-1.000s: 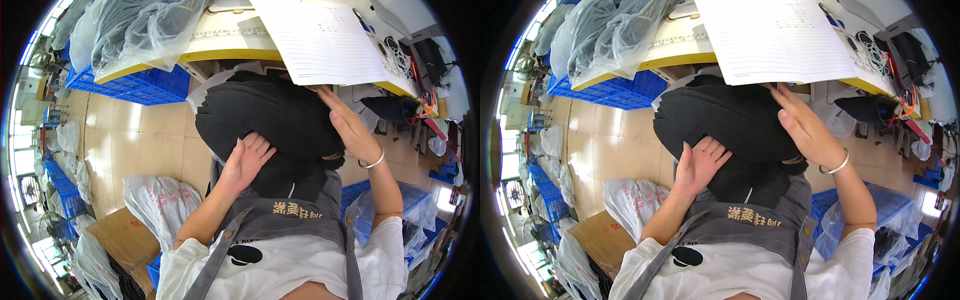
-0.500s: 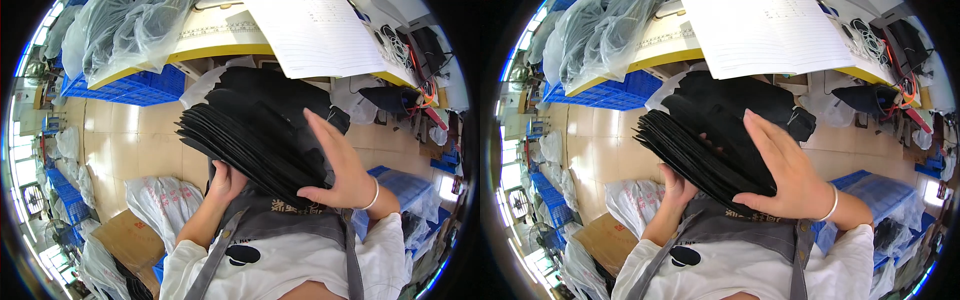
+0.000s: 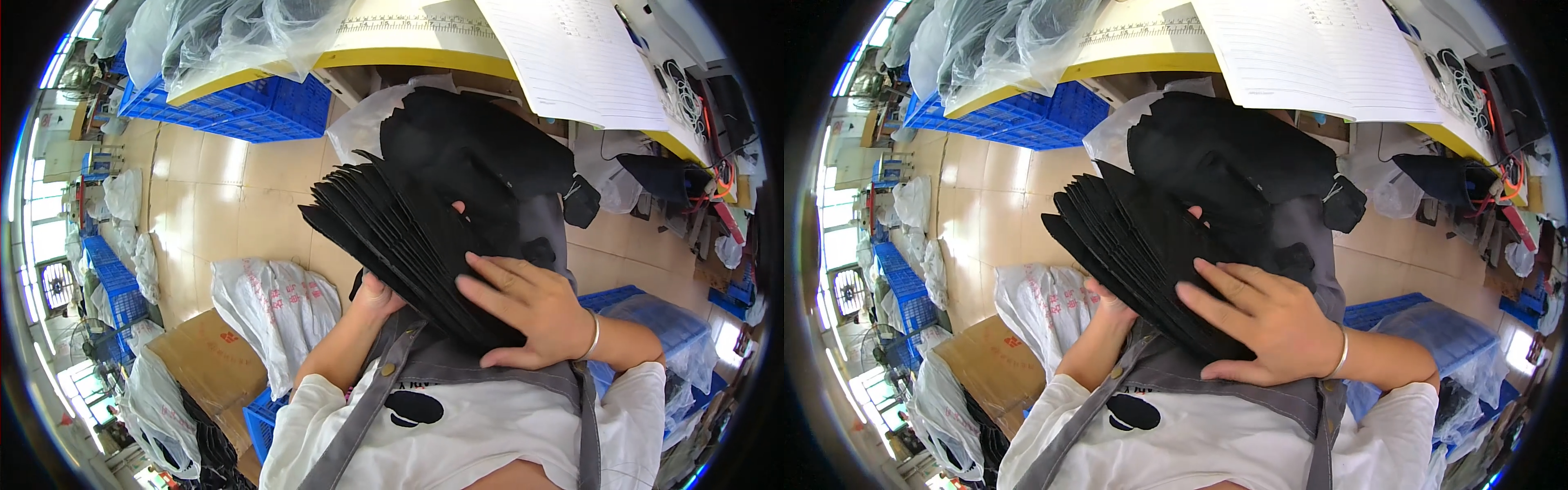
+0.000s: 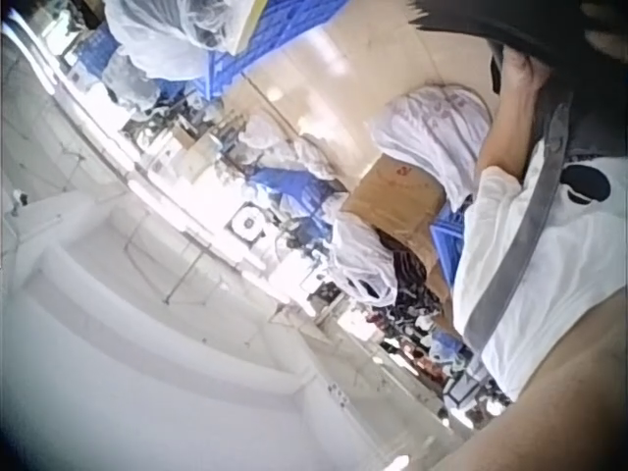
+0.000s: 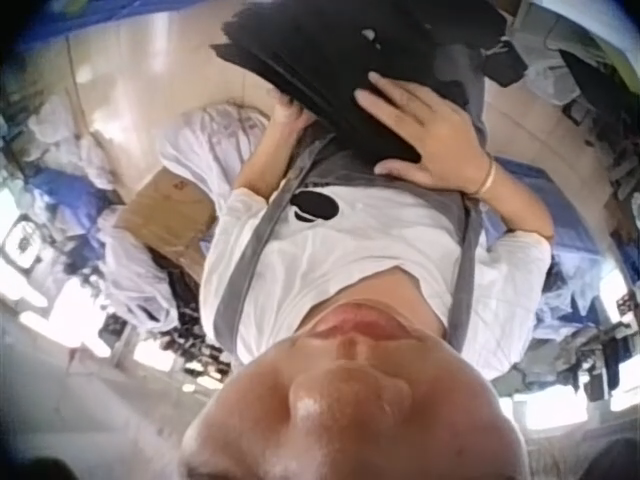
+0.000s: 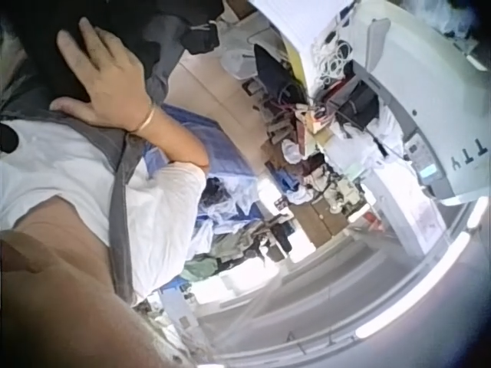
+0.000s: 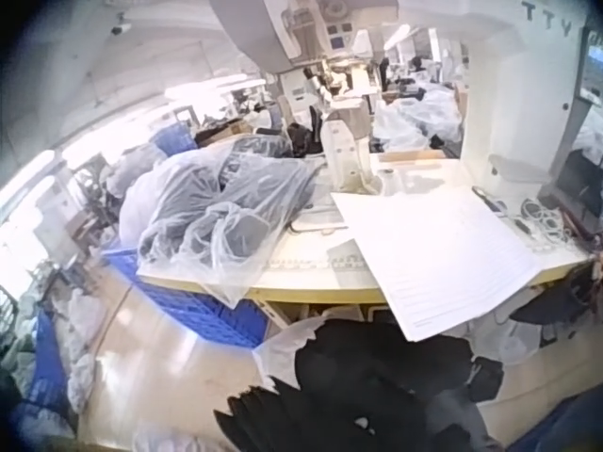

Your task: Counting and packing black shoe components into a plastic bag.

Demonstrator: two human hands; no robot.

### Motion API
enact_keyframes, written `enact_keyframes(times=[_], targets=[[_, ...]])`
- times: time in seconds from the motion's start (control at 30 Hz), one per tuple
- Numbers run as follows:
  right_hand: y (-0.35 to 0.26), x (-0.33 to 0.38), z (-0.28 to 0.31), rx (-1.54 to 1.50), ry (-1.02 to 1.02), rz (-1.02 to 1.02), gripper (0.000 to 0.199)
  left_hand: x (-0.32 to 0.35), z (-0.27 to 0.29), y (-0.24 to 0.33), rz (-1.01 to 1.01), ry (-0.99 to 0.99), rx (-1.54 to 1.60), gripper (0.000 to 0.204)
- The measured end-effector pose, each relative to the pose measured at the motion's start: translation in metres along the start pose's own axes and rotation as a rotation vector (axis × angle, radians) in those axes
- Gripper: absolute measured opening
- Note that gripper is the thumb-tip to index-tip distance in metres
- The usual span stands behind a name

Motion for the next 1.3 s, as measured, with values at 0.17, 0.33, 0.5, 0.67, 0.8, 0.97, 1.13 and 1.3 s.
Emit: enact_keyframes(times=[0.17,0.33,0.5,0.67,0.8,0.97,1.13,1.3], targets=[[0.040,0.027,0.015,-0.286,0.267,-0.342,0.078,0.004,0.013,-0.001,-0.003,-0.049,0.000,0.113],[0.058,0.031,0.002,-0.649,0.205,-0.431,0.065,-0.003,0.001,-0.001,0.023,-0.076,0.047,0.108],[0.079,0.043,0.000,-0.797,0.420,-0.543,0.054,-0.011,-0.001,-0.008,0.081,-0.015,-0.027,0.105],[0.068,0.033,-0.001,-0.918,0.303,-0.463,0.052,-0.008,0.013,-0.023,0.094,-0.017,0.069,0.101],[0.041,0.025,0.001,-0.478,0.154,-0.249,0.061,-0.005,-0.014,-0.008,0.049,-0.009,-0.089,0.111],[0.047,0.023,-0.001,-0.662,0.226,-0.147,0.056,0.005,-0.030,0.003,0.031,-0.093,-0.084,0.108],[0.055,0.010,-0.001,-0.838,0.279,-0.185,0.049,0.017,-0.035,0.015,-0.018,-0.055,-0.174,0.130],[0.041,-0.001,0.004,-0.776,0.298,-0.088,0.088,0.026,-0.052,0.042,-0.243,-0.308,-0.583,0.127]])
Point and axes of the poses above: each hand's wrist, its own x-axis away from the middle knuckle, its own z-axis out of the back of the hand, y = z × x, the point moved 9 cm from there along -x, towards the middle knuckle, and after that the axes turned 15 degrees about z, right-handed, at the moved point
